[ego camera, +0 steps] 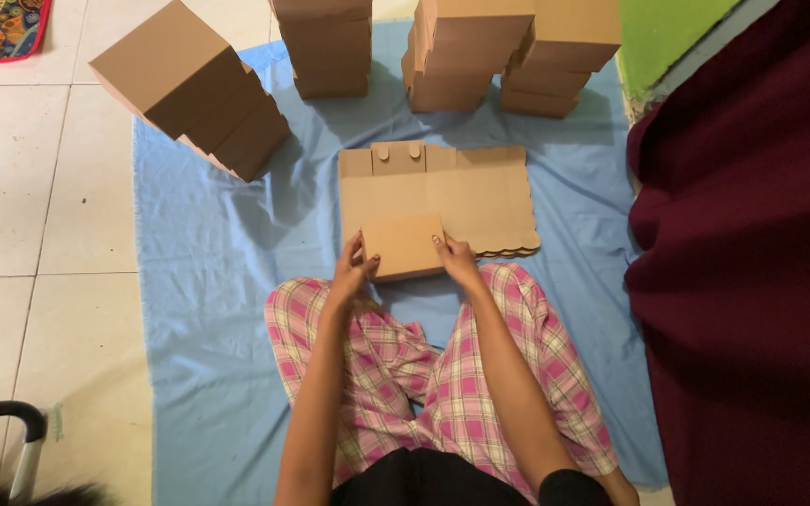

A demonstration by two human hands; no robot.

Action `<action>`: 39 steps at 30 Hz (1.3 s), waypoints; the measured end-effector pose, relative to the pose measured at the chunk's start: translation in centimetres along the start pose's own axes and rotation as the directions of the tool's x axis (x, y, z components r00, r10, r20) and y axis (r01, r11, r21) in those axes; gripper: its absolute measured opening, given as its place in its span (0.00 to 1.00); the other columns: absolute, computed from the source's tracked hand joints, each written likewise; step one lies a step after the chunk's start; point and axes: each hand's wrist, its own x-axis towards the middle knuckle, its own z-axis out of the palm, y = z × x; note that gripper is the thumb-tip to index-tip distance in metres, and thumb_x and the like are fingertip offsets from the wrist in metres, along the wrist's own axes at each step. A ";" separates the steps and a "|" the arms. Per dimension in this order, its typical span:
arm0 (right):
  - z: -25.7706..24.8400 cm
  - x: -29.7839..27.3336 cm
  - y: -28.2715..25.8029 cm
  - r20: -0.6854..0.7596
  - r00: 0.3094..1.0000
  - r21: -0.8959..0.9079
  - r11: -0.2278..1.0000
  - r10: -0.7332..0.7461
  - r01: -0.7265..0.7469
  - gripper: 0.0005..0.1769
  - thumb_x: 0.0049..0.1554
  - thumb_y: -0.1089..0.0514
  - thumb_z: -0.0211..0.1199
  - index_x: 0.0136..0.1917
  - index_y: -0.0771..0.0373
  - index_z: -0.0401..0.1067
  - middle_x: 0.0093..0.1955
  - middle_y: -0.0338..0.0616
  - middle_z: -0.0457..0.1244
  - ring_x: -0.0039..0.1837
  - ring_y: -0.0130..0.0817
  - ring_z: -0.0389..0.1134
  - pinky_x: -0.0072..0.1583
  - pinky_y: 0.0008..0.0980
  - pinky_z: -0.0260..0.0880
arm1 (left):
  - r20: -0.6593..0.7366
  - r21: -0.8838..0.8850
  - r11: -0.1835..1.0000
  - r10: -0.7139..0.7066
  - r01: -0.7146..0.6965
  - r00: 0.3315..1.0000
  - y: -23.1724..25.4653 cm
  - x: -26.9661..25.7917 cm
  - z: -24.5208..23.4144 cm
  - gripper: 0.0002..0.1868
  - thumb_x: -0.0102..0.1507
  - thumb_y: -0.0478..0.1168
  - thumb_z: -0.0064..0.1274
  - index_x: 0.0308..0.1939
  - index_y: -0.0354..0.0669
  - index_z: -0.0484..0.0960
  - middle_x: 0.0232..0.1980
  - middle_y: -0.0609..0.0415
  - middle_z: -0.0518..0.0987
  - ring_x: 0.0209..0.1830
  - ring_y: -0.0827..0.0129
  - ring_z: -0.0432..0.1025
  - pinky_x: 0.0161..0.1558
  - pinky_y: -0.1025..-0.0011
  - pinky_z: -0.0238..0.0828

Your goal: The person assembles cardboard boxes from flat cardboard cutouts by folding the panels and tucking in the flaps by hand, then stacks the finished boxes.

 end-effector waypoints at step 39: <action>4.6 -1.4 -2.8 0.179 0.933 0.929 0.258 0.313 -0.265 0.67 0.56 0.59 0.75 0.80 0.44 0.19 0.79 0.72 0.36 0.69 0.83 0.56 0.61 0.81 0.62 | 0.108 -0.091 0.983 -0.150 0.160 0.983 -2.3 2.2 -0.4 0.45 0.67 0.45 0.58 0.82 0.47 0.49 0.52 0.49 0.72 0.44 0.70 0.68 0.47 0.75 0.72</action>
